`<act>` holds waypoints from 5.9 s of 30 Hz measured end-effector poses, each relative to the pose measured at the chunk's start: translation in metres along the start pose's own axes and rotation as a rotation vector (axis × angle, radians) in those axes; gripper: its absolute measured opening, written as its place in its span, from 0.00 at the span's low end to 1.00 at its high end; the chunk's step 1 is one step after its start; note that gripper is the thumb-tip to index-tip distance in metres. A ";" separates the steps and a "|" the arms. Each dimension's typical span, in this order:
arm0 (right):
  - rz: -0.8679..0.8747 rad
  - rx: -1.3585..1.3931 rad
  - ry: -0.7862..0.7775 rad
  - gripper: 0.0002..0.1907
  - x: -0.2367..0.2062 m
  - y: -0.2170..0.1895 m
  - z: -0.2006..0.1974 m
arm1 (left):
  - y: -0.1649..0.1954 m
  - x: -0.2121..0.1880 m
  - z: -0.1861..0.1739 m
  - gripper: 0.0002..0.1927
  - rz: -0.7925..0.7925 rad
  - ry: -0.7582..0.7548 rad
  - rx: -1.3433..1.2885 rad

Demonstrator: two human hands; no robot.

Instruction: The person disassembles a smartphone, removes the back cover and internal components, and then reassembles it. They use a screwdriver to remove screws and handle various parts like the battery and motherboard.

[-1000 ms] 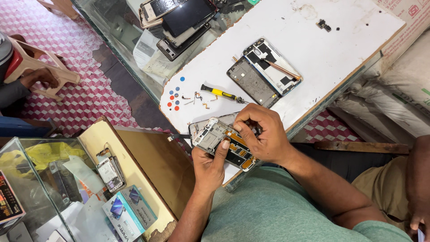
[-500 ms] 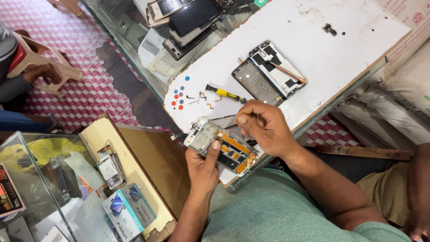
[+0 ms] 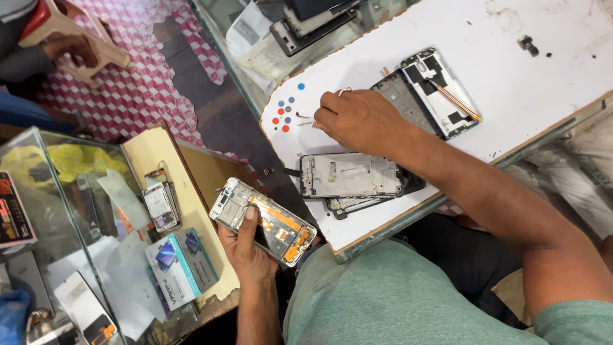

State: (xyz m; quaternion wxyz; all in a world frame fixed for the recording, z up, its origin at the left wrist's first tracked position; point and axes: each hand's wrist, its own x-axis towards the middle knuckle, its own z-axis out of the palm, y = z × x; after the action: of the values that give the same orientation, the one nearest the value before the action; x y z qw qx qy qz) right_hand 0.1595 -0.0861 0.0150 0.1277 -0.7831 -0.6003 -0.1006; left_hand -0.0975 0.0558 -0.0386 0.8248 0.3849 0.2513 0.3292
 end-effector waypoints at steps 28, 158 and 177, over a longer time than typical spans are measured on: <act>0.219 0.480 0.228 0.11 -0.046 -0.019 -0.041 | -0.013 0.009 0.024 0.13 0.023 -0.174 0.247; 0.948 0.247 0.625 0.13 -0.184 -0.015 -0.032 | 0.008 0.011 0.135 0.56 0.372 -1.029 1.602; 0.830 -0.018 0.277 0.11 -0.171 0.061 -0.038 | 0.000 0.011 0.142 0.49 0.291 -1.124 1.601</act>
State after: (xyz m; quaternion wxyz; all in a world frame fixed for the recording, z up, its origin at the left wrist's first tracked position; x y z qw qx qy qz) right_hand 0.1739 -0.2696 -0.0072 0.2298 -0.9382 -0.2112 -0.1498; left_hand 0.0044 -0.0027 0.0413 0.2719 0.9566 -0.0780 -0.0704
